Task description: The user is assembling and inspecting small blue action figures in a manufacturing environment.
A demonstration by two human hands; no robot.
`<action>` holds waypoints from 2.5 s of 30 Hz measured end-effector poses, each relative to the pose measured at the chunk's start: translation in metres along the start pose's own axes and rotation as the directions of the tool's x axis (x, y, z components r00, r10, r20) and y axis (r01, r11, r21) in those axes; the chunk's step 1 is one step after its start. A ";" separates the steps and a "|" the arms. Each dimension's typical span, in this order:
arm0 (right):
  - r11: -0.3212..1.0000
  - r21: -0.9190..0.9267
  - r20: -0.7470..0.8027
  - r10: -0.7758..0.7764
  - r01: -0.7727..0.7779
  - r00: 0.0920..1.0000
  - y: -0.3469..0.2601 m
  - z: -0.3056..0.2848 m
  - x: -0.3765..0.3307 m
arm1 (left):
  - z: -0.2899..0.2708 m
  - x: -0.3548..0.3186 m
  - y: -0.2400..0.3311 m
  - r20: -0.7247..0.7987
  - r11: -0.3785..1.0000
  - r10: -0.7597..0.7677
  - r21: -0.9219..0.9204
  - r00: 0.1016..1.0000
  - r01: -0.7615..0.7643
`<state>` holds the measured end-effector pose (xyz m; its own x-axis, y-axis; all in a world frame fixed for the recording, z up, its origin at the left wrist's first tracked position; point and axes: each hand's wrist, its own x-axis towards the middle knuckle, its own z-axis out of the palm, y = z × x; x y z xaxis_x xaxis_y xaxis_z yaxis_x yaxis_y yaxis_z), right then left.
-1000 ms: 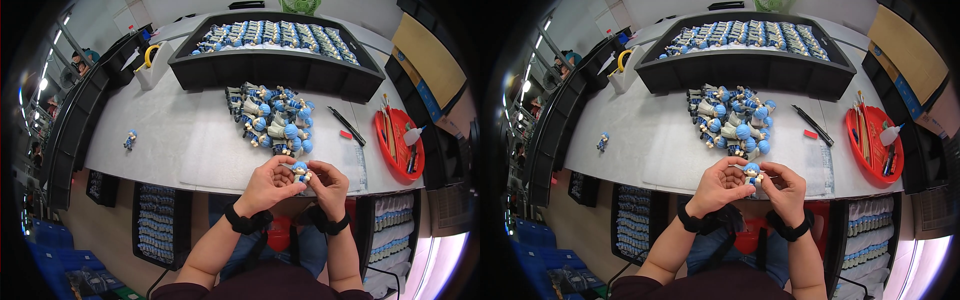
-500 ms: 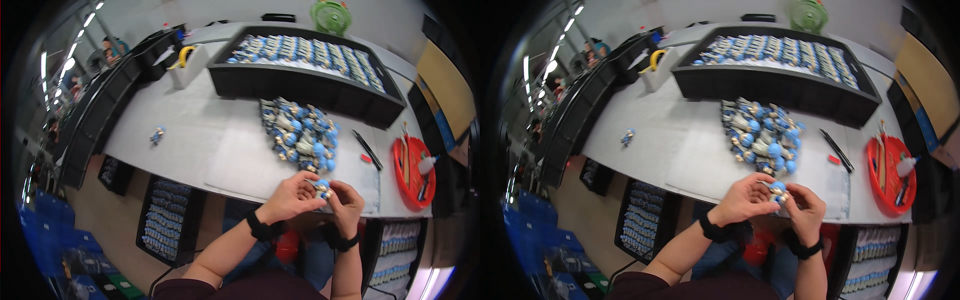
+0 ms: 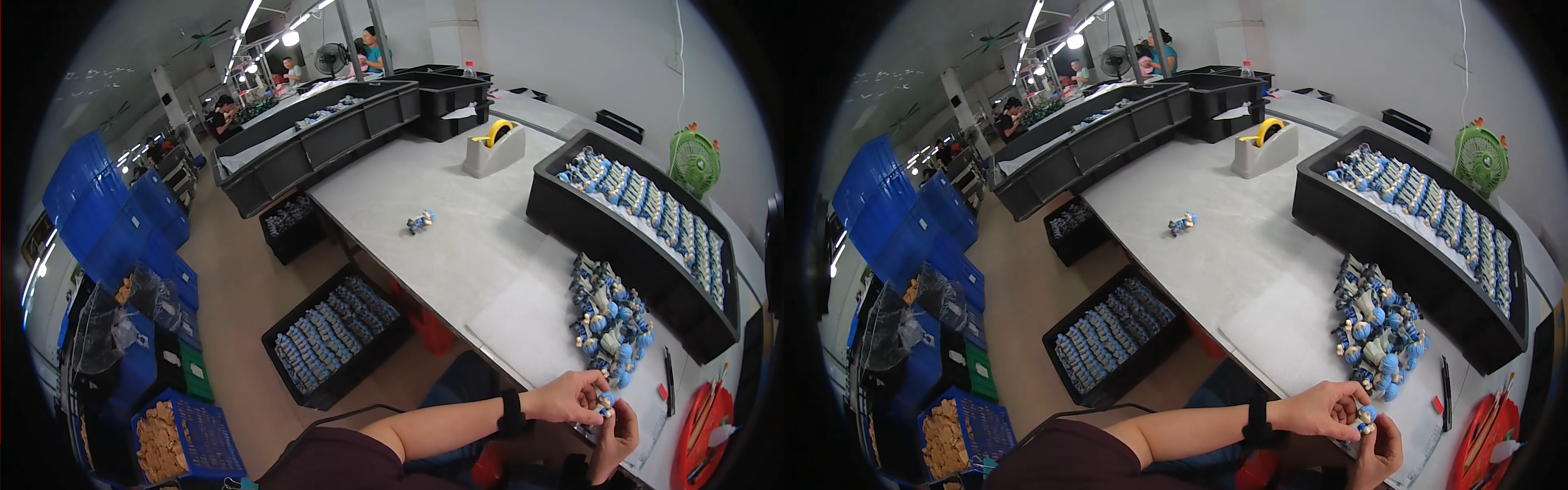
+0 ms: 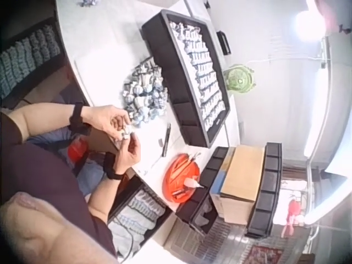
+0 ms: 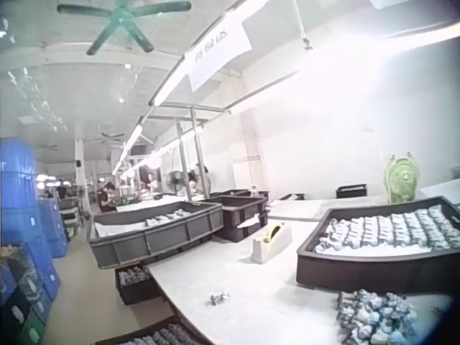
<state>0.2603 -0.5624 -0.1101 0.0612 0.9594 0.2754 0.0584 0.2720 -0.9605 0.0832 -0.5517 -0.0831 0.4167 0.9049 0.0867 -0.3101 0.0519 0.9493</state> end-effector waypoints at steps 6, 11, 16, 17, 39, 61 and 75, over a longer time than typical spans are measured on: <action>0.995 -0.092 -0.034 0.042 -0.045 0.999 -0.015 0.008 0.000 | -0.001 0.001 0.002 0.016 1.000 -0.003 -0.023 1.000 0.004; 0.993 -0.106 -0.036 0.055 -0.058 0.998 -0.013 0.005 0.000 | 0.000 0.000 0.006 0.005 1.000 0.021 0.008 1.000 -0.021; 0.995 -0.092 -0.029 0.031 -0.034 0.999 -0.008 0.002 -0.003 | 0.001 -0.004 0.005 0.009 1.000 0.009 0.005 1.000 -0.009; 0.998 -0.066 -0.042 0.015 -0.018 0.999 -0.004 0.000 -0.004 | 0.001 -0.005 0.004 0.017 1.000 0.009 0.006 1.000 -0.009; 0.999 0.036 -0.028 0.011 -0.010 1.000 -0.023 0.008 0.005 | 0.004 0.002 0.007 -0.056 0.995 -0.097 0.029 0.994 0.099; 0.991 0.115 0.037 0.060 -0.064 0.998 -0.028 0.005 0.006 | 0.002 0.003 0.005 -0.023 0.996 -0.086 0.001 0.996 0.086; 0.998 0.016 -0.022 0.063 -0.063 0.998 -0.024 0.011 0.001 | -0.011 -0.027 0.034 0.021 0.984 -0.058 0.172 0.998 0.053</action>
<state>0.2480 -0.5675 -0.0874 0.0864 0.9728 0.2149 0.0381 0.2123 -0.9765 0.0524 -0.5701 -0.0565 0.4521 0.8912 0.0382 -0.1363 0.0267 0.9903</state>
